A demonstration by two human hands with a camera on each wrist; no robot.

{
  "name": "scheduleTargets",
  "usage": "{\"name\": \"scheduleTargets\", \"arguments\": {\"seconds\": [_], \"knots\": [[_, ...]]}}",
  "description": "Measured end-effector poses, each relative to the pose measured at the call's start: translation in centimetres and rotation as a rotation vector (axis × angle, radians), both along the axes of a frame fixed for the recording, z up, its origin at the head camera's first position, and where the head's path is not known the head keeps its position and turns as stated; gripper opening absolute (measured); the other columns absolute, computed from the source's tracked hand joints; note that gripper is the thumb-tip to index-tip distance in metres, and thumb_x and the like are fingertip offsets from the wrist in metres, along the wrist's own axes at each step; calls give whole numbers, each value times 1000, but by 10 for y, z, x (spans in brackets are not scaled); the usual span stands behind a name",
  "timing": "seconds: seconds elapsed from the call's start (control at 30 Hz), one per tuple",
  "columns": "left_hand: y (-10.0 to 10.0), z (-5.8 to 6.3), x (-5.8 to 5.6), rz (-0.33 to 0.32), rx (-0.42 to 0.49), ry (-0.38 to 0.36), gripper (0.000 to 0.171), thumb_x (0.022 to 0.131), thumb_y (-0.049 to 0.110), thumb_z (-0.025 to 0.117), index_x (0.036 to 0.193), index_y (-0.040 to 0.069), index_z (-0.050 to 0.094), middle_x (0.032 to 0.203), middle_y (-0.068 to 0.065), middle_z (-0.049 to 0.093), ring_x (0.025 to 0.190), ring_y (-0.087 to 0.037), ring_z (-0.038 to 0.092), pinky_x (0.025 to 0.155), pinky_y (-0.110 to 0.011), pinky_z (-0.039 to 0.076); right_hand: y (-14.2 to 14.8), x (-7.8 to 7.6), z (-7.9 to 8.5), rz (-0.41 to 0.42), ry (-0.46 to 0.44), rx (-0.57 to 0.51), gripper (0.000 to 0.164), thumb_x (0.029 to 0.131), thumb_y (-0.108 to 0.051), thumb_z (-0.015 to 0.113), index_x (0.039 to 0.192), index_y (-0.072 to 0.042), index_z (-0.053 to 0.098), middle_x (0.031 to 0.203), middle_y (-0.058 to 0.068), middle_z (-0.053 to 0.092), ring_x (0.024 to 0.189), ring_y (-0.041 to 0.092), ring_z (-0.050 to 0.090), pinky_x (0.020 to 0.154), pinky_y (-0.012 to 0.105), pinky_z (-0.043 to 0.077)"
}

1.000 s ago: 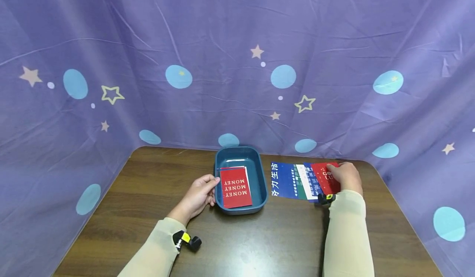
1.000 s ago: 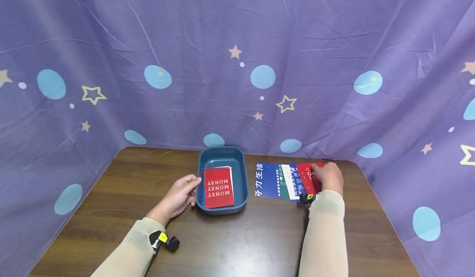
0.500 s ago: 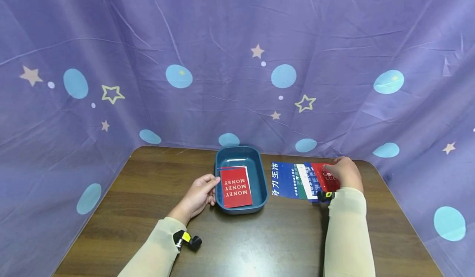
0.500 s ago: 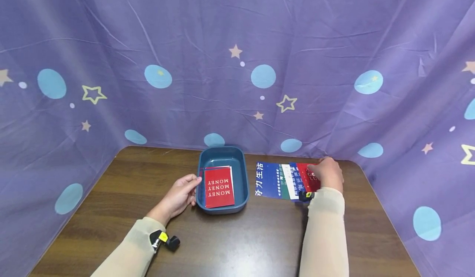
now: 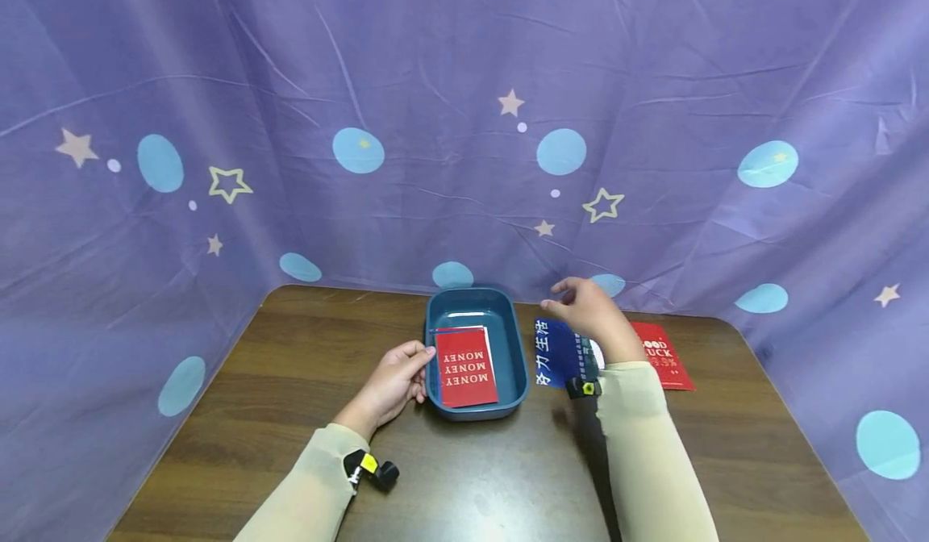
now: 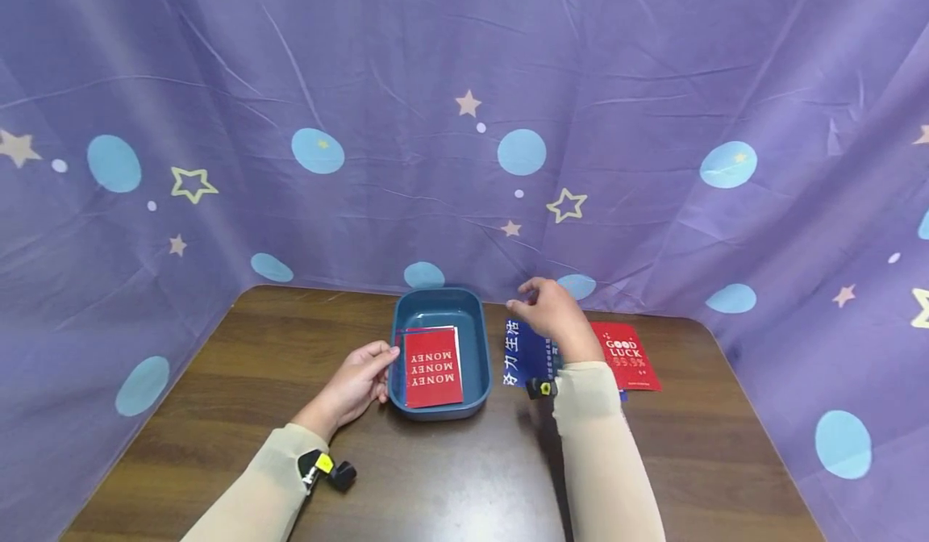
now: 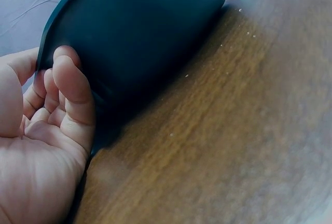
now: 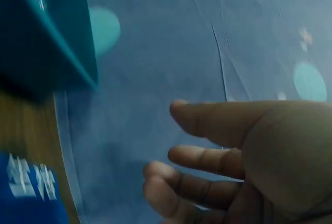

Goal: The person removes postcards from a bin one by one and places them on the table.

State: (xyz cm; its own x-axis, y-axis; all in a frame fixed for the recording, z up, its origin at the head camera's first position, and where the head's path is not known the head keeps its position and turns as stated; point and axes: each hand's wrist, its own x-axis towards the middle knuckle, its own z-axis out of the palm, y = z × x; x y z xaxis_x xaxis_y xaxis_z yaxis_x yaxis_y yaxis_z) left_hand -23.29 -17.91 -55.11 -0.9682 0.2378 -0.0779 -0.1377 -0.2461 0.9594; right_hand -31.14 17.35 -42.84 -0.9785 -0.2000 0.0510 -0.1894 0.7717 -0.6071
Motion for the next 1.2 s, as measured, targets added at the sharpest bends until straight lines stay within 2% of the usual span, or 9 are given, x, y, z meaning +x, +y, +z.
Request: {"name": "scheduleTargets", "arguments": {"seconds": [0.07, 0.2, 0.37, 0.47, 0.63, 0.8, 0.9, 1.07, 1.2], "knots": [[0, -1, 0, 2, 1, 0, 34, 110, 23, 60, 102, -8, 51, 66, -1, 59, 50, -13, 55, 44, -22, 49, -16, 1, 0, 48, -1, -30, 48, 98, -35, 76, 130, 1, 70, 112, 22, 76, 99, 34, 71, 89, 54, 61], [0, -1, 0, 3, 3, 2, 35, 110, 23, 61, 102, -9, 50, 66, -3, 59, 49, -13, 55, 43, -22, 49, -47, 3, -3, 118, -62, -80, 45, 98, -34, 78, 129, -2, 71, 104, 15, 76, 90, 29, 74, 79, 46, 64], [0, -1, 0, -2, 4, 8, 34, 110, 22, 60, 102, -9, 50, 67, -2, 59, 50, -13, 55, 44, -22, 49, -84, -5, -4, 205, -138, -63, 45, 98, -33, 79, 130, -3, 70, 94, 12, 75, 78, 30, 75, 66, 38, 65], [0, 0, 0, -3, 3, 10, 33, 111, 22, 59, 101, -8, 50, 65, -1, 60, 49, -13, 55, 43, -22, 49, -104, -12, -2, 242, -210, -1, 50, 98, -34, 79, 135, -1, 67, 97, 19, 78, 79, 33, 77, 65, 39, 67], [0, 0, 0, 2, 7, 6, 32, 110, 22, 59, 100, -7, 51, 64, 0, 60, 48, -12, 55, 43, -22, 49, -133, -24, -4, 246, -359, 143, 57, 98, -36, 78, 139, 0, 62, 103, 25, 79, 80, 34, 80, 63, 43, 69], [0, -2, 0, 2, 8, 0, 33, 110, 23, 60, 99, -6, 51, 66, 1, 58, 48, -13, 55, 43, -22, 49, -152, -31, -16, 215, -392, 344, 45, 92, -39, 84, 113, -1, 71, 92, 19, 79, 70, 31, 79, 59, 39, 67], [1, -3, -1, -1, 9, 3, 33, 110, 24, 60, 98, -6, 51, 66, 1, 58, 49, -13, 55, 43, -22, 49, -159, -32, -22, 188, -355, 453, 47, 86, -44, 90, 106, -5, 74, 93, 11, 78, 74, 23, 77, 66, 38, 66], [2, -3, -2, 2, 9, 5, 33, 110, 24, 61, 99, -5, 51, 65, 1, 59, 48, -12, 54, 43, -22, 48, -163, -29, -25, 165, -300, 578, 66, 79, -52, 92, 124, -8, 71, 106, 6, 76, 92, 20, 68, 90, 42, 63], [2, -4, -2, 0, 6, 6, 33, 110, 24, 61, 99, -5, 52, 65, 1, 59, 49, -12, 55, 43, -22, 49, -164, -28, -27, 186, -292, 585, 70, 81, -48, 93, 131, -6, 67, 113, 9, 76, 97, 22, 69, 95, 45, 63]]}}
